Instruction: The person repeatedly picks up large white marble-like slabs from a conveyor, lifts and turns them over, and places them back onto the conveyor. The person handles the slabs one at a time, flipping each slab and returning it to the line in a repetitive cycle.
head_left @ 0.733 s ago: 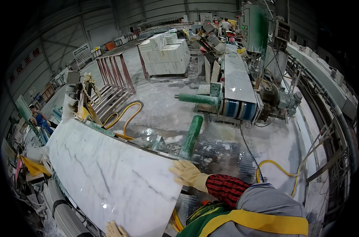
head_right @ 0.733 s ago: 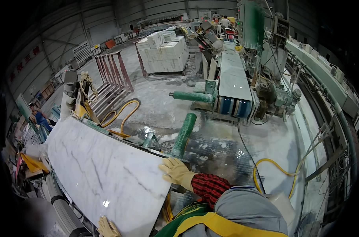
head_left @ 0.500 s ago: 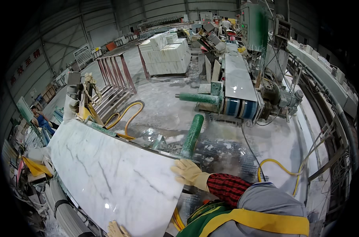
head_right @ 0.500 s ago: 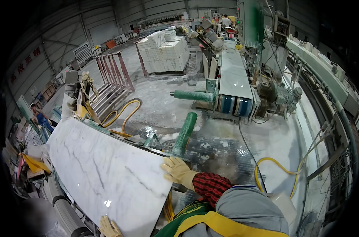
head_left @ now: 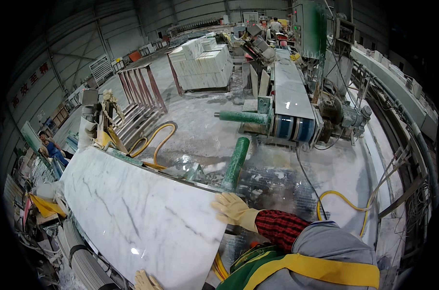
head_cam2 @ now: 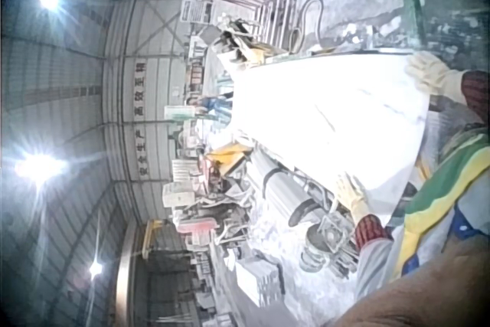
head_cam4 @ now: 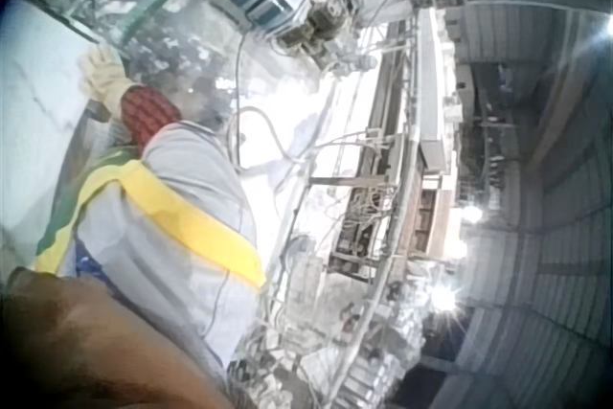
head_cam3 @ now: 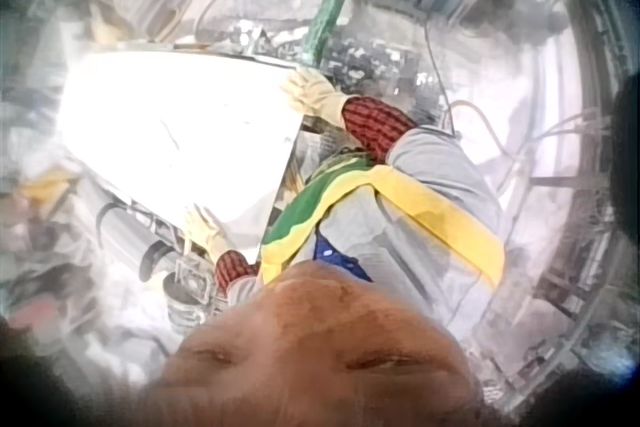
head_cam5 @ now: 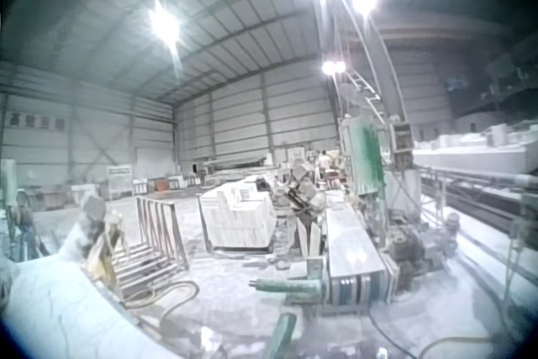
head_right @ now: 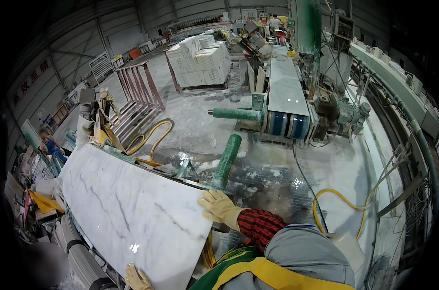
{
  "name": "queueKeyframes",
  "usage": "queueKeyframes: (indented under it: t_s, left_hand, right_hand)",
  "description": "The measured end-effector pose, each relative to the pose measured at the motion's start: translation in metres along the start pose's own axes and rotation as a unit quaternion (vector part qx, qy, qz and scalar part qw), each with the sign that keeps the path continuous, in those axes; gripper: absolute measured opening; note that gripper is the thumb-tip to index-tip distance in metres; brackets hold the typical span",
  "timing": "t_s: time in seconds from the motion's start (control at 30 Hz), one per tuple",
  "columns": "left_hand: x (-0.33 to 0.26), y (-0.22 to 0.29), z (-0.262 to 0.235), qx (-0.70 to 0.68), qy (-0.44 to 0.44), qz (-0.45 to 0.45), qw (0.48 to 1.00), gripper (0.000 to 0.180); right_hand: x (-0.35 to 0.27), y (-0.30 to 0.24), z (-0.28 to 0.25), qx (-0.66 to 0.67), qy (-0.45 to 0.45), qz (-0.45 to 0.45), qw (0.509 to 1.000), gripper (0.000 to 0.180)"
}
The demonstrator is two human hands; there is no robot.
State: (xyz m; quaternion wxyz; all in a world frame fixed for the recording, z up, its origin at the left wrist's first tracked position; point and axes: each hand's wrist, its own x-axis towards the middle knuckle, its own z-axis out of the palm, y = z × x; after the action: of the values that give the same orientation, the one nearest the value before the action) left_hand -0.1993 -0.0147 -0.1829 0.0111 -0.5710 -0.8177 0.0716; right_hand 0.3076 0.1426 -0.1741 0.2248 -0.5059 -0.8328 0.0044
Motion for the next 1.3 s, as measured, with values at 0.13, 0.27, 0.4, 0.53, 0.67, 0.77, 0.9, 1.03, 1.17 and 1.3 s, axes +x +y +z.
queueKeyframes:
  t_s: [0.13,0.27,0.4,0.53,0.67,0.77,0.9,1.03,1.17,1.3]
  left_hand:
    - [0.001,-0.002,0.004,-0.002,0.007,0.007,1.0,0.059]
    - [0.001,-0.006,0.007,0.012,-0.013,0.005,1.0,0.06]
    - [0.004,-0.008,0.014,0.024,-0.017,0.008,1.0,0.061]
    - [-0.002,0.0,0.004,0.017,-0.018,0.003,1.0,0.061]
    - [-0.003,-0.003,0.011,0.017,0.018,0.008,1.0,0.061]
    - [-0.005,-0.002,0.009,-0.001,0.034,0.01,0.999,0.06]
    - [-0.005,-0.007,0.021,-0.016,0.067,0.02,0.997,0.06]
    - [0.009,-0.005,0.018,-0.014,0.085,0.007,0.996,0.059]
    - [0.018,0.012,0.009,-0.022,0.131,-0.013,0.991,0.056]
    - [0.027,0.014,0.016,-0.014,0.131,-0.036,0.991,0.054]
  right_hand:
    - [-0.001,0.0,-0.001,-0.003,-0.008,0.007,1.0,0.052]
    - [-0.001,0.0,-0.002,0.007,-0.016,0.005,1.0,0.051]
    - [-0.004,-0.001,-0.003,0.017,0.02,0.0,1.0,0.052]
    - [-0.007,0.001,-0.003,0.016,0.018,0.001,1.0,0.051]
    - [-0.006,-0.003,-0.01,0.03,-0.008,0.017,0.999,0.049]
    - [-0.008,-0.003,-0.011,0.019,0.041,-0.002,0.999,0.048]
    - [-0.01,-0.003,-0.01,0.024,0.026,0.007,0.999,0.048]
    - [-0.009,-0.003,-0.009,0.028,0.024,0.007,0.999,0.049]
    - [-0.013,0.001,-0.002,0.016,0.027,0.005,0.999,0.051]
    - [-0.017,0.003,0.008,-0.025,0.014,0.018,0.999,0.052]
